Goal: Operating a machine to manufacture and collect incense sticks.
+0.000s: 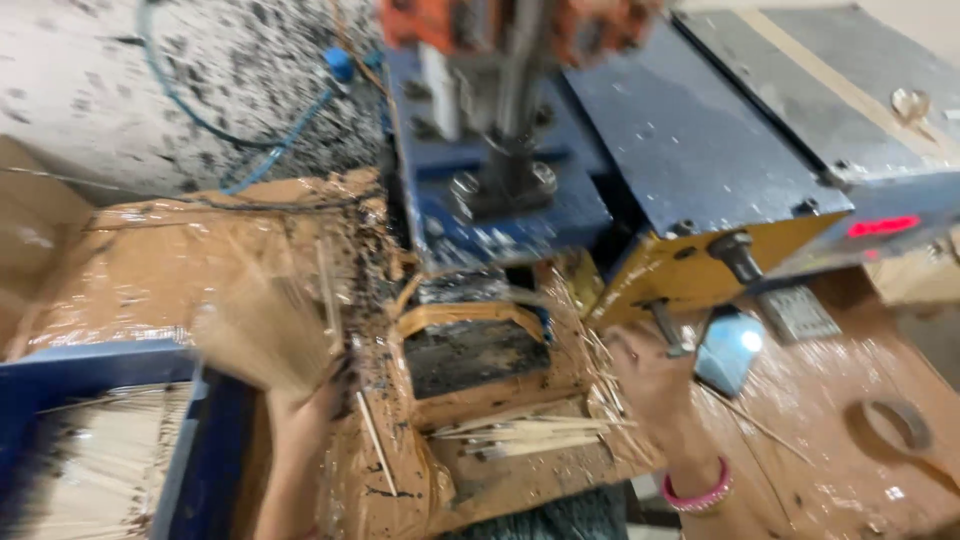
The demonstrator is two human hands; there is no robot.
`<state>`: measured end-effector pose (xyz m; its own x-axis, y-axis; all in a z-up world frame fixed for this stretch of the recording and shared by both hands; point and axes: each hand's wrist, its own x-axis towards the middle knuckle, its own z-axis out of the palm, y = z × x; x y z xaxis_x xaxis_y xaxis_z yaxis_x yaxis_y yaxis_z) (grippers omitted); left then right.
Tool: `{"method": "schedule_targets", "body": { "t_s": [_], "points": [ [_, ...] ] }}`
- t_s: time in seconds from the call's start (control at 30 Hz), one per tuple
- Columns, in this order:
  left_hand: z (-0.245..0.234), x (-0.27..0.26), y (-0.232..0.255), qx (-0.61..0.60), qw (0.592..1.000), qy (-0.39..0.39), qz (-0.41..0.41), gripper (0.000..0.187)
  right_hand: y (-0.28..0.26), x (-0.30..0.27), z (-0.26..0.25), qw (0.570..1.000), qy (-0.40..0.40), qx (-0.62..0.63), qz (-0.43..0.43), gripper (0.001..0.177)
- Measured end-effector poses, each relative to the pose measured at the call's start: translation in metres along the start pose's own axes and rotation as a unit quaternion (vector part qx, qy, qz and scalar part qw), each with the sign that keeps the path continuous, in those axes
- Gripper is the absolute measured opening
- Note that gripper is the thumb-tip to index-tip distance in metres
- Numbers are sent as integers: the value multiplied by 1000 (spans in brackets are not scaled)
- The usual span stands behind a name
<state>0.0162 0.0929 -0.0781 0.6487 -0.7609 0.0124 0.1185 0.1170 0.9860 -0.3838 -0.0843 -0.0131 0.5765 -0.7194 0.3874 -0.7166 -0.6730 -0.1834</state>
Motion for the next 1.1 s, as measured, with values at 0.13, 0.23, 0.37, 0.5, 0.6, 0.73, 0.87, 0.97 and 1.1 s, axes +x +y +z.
{"method": "schedule_targets", "body": {
  "t_s": [0.13,0.23,0.37,0.5,0.6,0.73,0.87,0.97,1.1],
  "points": [
    [-34,-27,-50,-16,999,-37,12,20,40,-49,9,957,258,117,59,17],
    [-4,-45,-28,17,982,-185,-15,27,14,-55,24,947,74,264,168,48],
    [19,-31,-20,229,852,-308,357,23,-37,-27,13,853,-43,510,98,50],
    [17,3,22,82,956,-282,27,36,-51,23,6,816,-70,573,-19,41],
    [19,38,47,-45,977,-204,30,29,-81,69,-17,916,-18,388,-102,37],
    [46,69,54,-40,988,-127,74,28,-105,105,-33,964,90,64,-240,44],
    [77,66,71,-28,991,-129,-21,26,-81,100,-3,972,84,52,-212,44],
    [78,72,44,-76,984,-153,-45,28,-89,93,-13,974,88,114,-176,40],
    [78,74,37,-145,977,-156,-18,24,-77,90,-4,980,34,168,-97,31]
  ]
}}
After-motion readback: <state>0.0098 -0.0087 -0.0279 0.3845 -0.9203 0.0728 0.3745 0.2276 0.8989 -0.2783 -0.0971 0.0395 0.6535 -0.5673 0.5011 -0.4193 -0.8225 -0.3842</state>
